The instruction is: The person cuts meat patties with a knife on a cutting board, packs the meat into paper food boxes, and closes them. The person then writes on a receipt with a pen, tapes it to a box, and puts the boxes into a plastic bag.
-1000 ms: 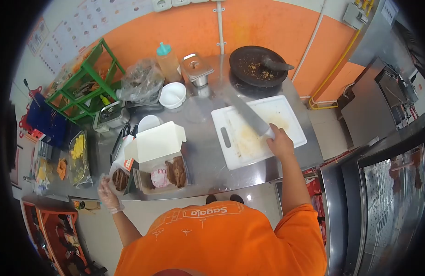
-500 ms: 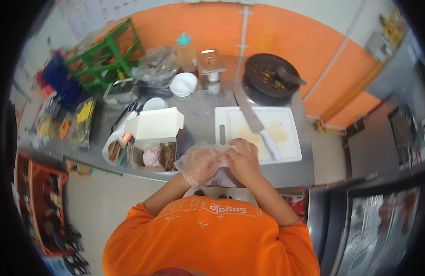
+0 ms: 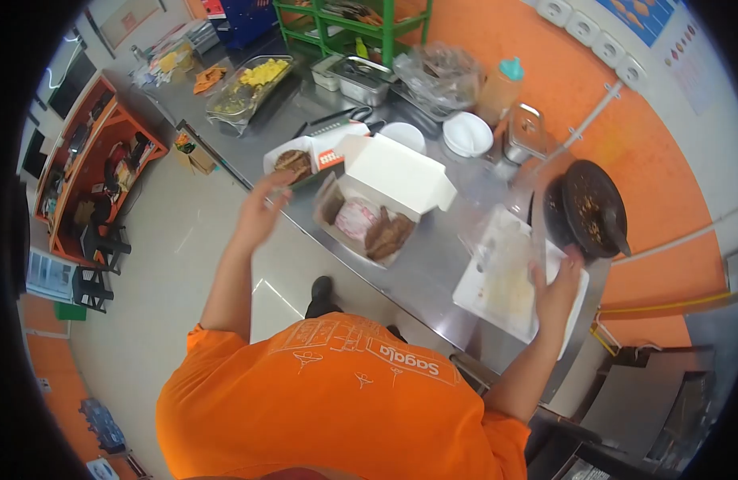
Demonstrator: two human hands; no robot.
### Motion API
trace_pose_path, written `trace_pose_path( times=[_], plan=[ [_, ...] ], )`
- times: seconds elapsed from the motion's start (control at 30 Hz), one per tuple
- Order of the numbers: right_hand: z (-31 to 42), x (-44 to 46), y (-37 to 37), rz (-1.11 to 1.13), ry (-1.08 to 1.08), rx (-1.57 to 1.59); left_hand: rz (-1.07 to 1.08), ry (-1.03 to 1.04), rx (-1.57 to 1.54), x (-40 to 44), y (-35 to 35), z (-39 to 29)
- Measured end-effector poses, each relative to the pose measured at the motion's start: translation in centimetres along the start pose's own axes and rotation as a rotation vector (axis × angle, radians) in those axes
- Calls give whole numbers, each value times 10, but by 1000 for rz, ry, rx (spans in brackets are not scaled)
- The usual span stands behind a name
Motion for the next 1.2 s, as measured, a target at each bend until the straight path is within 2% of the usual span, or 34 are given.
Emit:
trace_pose_path(
  times=[0.07,0.1,0.13,0.17,0.2,0.23,0.27,0.3,0.33,0.4,0.47,0.5,0.53,0.6,0.63,0.7,0.73,0.8,0.87,0.9,0.93,1.0,1.03,1.1,1.13,1.2],
  plan=[
    [35,-44,33,404,390,687,-197,-229,49,18,-46,101],
    [69,-59,43,488,204,721,-205,-228,56,33,-49,133],
    [89,-79,64,441,32,625,-182,-273,85,49,-54,167],
    [98,-98,87,453,-15,459,-156,-321,116,61,-63,194],
    [114,-104,93,451,-14,472,-34,-396,132,71,-59,212],
    [120,-110,103,483,182,568,91,-471,146,79,-50,226],
    [123,-117,113,513,380,658,230,-432,156,88,-41,237],
    [117,-122,131,556,437,678,369,-391,162,94,-33,244],
    [132,-113,137,554,443,676,427,-455,36,96,-27,252],
    [147,-102,159,564,905,994,489,-525,-103,92,-25,264],
    [147,-96,205,501,900,1050,369,-120,117,94,-39,247],
    [139,-97,231,430,893,1107,406,-284,54,91,-53,235],
    [133,-100,238,350,895,1159,432,-285,36,85,-59,232],
    [180,-91,214,348,953,1143,435,-553,-331,70,-73,248],
    [211,-83,207,364,975,1159,461,-542,-328,65,-75,254],
    [253,-78,202,401,959,1071,285,-563,-487,56,-88,271],
    [266,-76,204,459,923,978,296,-558,-479,56,-90,273],
    [282,-76,223,516,959,1038,307,-656,-481,54,-97,277],
    [304,-55,224,431,662,909,359,-727,-405,58,-101,274],
    [306,-51,228,350,712,914,402,-797,-339,56,-102,273],
    [314,-45,229,363,703,924,386,-804,-333,54,-100,279],
    [323,-32,232,418,856,952,380,-576,-198,54,-89,296],
    [322,-31,244,425,826,933,349,-580,-195,48,-81,314],
    [331,-25,249,431,802,954,339,-152,301,40,-68,324],
    [329,-27,259,415,795,1022,314,-172,308,40,-74,304],
    [335,-19,260,415,829,1132,266,-739,-286,37,-89,270]
  ],
)
Point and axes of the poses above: each hand's wrist, its own x-axis towards the middle knuckle, its own y-axis out of the palm, z = x × y, the point moved 6 cm from there along x, towards the middle knuckle, and after that the axes turned 5 degrees about -x, right-handed, at the moved point
